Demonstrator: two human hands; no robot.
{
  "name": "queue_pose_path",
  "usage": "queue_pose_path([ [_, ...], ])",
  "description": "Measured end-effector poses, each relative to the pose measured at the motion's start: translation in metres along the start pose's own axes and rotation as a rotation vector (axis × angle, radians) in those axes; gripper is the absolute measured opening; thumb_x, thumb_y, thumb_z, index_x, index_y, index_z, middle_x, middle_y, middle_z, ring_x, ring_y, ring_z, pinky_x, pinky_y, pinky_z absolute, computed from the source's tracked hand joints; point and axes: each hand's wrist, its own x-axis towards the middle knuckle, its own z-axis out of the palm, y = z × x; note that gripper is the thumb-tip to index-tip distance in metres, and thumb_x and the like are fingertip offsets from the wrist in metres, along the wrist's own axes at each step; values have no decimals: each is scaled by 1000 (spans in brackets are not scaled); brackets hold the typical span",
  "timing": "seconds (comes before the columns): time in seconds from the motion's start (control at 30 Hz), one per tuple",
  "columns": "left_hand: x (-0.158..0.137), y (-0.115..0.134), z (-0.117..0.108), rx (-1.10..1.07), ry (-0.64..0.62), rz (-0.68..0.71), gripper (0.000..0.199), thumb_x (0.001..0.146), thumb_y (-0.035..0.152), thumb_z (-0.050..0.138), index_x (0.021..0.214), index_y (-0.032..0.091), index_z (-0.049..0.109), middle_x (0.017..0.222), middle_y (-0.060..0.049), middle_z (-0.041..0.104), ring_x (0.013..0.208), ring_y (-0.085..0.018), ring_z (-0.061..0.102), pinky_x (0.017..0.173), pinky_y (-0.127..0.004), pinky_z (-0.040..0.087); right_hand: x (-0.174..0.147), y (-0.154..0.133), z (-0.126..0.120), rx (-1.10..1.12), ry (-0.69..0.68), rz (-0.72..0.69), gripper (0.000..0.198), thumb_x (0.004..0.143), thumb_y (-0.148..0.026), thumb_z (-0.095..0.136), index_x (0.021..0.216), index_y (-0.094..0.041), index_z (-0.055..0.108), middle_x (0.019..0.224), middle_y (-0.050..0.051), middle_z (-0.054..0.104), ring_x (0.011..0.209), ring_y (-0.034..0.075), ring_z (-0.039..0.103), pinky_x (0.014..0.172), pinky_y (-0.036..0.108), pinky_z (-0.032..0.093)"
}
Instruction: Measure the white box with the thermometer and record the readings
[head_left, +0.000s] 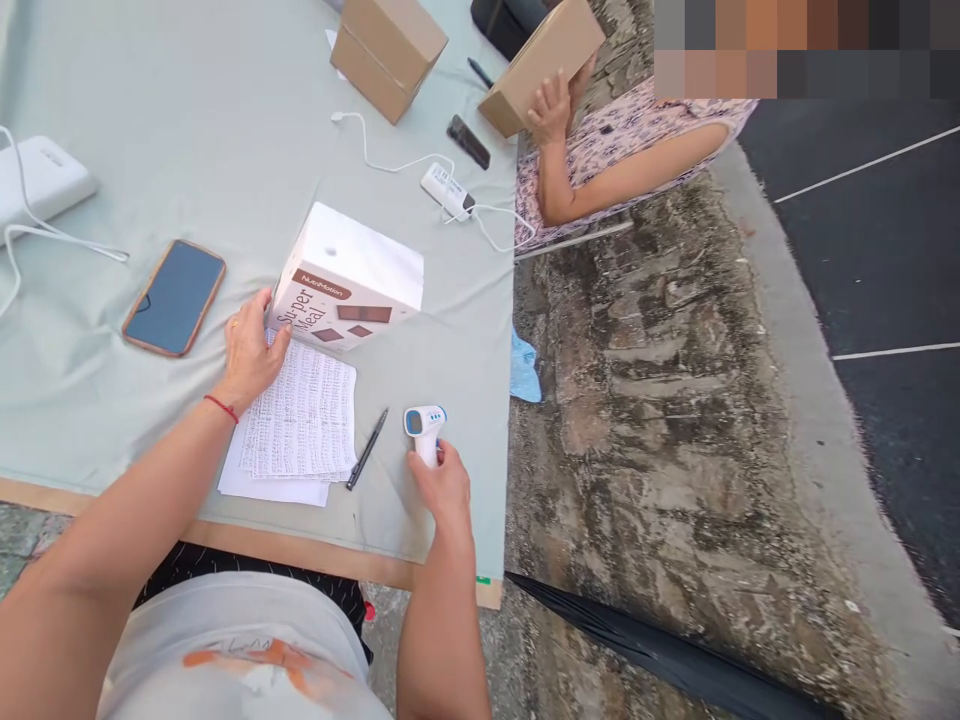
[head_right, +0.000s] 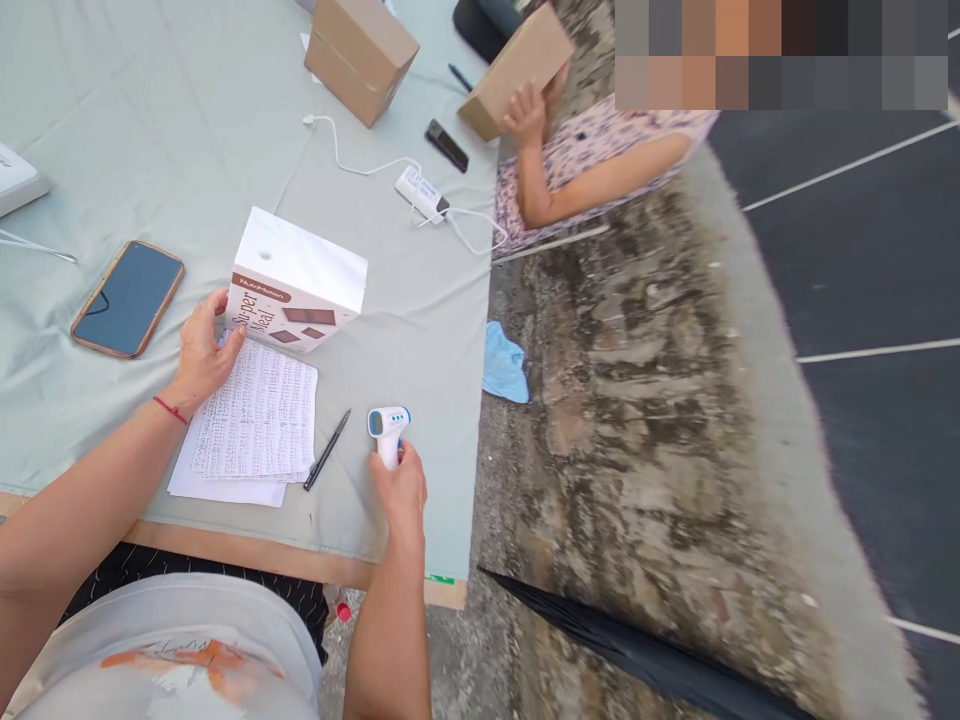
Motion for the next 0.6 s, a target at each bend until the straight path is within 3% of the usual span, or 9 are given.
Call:
queue_pose_path([
  [0.13, -1, 6, 4, 11, 73, -73, 46, 95, 36, 52, 138, 23, 43, 132, -14, 61, 123, -30, 57, 108, -55, 43, 4, -43, 6, 377, 16, 6, 49, 58, -44, 73, 100, -18, 66, 84, 2, 66, 80, 22, 61, 76, 36, 48],
  [0.23, -1, 10, 4, 42, 46, -87, 45, 95, 35, 52, 137, 22, 45, 132, -15, 62, 124, -31, 57, 110, -55, 40, 3, -89, 25, 784, -128, -57, 34, 62, -41, 71, 87, -19, 62, 72, -3, 59, 67, 15, 56, 67, 31, 48],
  [0.3, -2, 12, 2, 65, 21, -91, 47, 94, 34, 51, 139, 20, 45, 135, -16, 60, 128, -32, 55, 111, -55, 38, -1, -117, 42, 956, -240, -108, 26, 64, -38, 67, 81, -21, 57, 78, 0, 63, 75, 17, 62, 73, 33, 52],
  [0.43, -5, 15, 0, 65, -3, -80, 49, 96, 36, 47, 143, 23, 44, 142, -14, 56, 132, -32, 51, 114, -56, 35, -14, -154, 65, 1026, -329, -211, 24, 68, -37, 61, 86, -21, 59, 104, 7, 71, 110, 25, 66, 94, 40, 52],
  [0.6, -7, 18, -2, 26, 107, -72, 60, 97, 55, 48, 149, 25, 41, 137, -14, 54, 126, -33, 51, 108, -53, 39, -18, -163, 57, 1102, -336, -239, 24, 71, -38, 58, 89, -21, 58, 118, 10, 71, 122, 27, 63, 102, 46, 48],
])
